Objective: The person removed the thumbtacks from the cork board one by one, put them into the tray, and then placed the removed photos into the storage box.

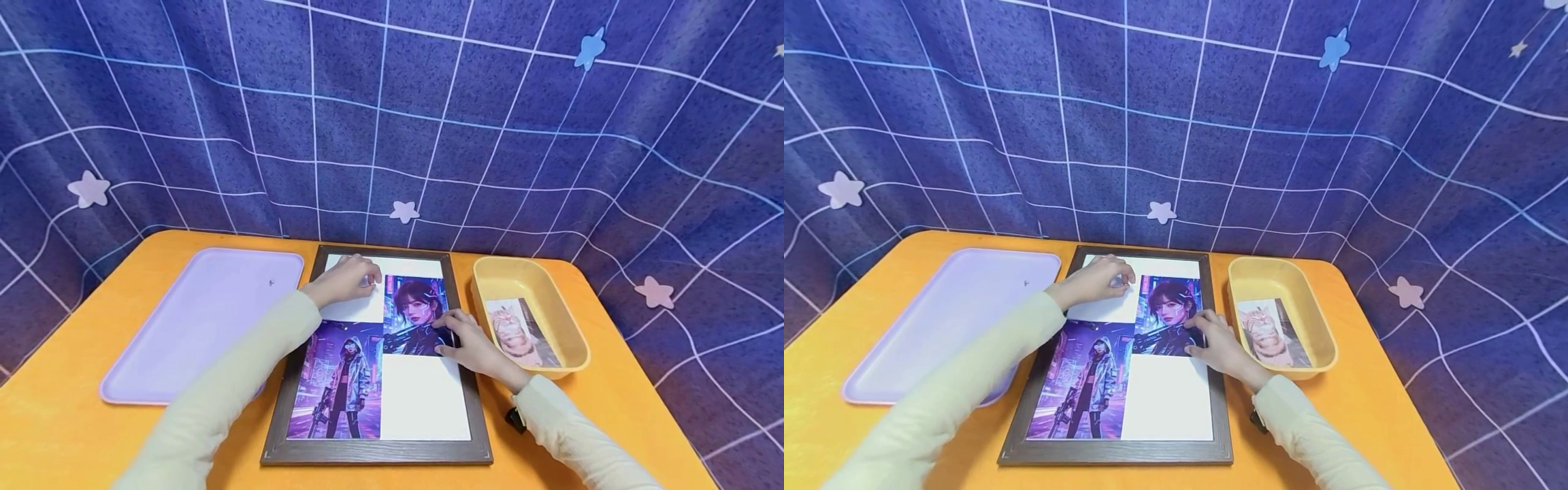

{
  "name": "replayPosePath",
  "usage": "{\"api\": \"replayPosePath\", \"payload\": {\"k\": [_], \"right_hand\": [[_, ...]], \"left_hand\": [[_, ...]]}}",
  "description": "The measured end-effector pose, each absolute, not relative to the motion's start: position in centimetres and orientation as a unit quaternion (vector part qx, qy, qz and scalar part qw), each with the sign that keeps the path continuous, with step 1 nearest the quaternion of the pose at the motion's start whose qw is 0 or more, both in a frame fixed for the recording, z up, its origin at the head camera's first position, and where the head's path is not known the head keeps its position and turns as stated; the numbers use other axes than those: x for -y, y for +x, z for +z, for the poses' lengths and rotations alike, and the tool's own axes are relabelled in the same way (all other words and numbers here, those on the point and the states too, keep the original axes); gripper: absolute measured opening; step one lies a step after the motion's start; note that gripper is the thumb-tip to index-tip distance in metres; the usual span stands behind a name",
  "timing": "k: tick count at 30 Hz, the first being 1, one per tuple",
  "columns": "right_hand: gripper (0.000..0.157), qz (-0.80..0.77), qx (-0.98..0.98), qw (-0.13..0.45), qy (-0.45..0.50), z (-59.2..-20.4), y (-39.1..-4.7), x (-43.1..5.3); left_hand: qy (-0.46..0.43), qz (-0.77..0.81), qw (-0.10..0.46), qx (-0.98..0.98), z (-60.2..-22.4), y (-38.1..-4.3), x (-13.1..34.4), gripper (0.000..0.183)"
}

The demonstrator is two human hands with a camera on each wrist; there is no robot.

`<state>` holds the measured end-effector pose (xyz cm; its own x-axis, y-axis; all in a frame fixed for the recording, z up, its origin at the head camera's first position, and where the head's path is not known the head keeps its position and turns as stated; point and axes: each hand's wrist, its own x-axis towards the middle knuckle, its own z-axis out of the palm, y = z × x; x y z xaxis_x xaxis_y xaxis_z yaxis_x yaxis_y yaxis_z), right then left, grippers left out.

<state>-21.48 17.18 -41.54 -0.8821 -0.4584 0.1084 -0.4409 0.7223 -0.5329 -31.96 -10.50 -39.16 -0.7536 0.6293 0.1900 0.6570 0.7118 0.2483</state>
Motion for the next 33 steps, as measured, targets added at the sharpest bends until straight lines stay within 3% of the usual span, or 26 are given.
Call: {"api": "replayPosePath", "payload": {"k": [19,33], "right_hand": [[0.034,-0.284,-0.927,0.021,-0.242,-41.4,-21.4,-17.3],[0.035,-0.282,-0.927,0.023,-0.245,-41.4,-21.4,-17.4]], "left_hand": [[-0.291,-0.176,0.051,0.939,-38.7,-30.8,17.7,0.013],[-0.265,-0.184,0.129,0.938,-39.4,-30.4,23.7,0.009]]}}
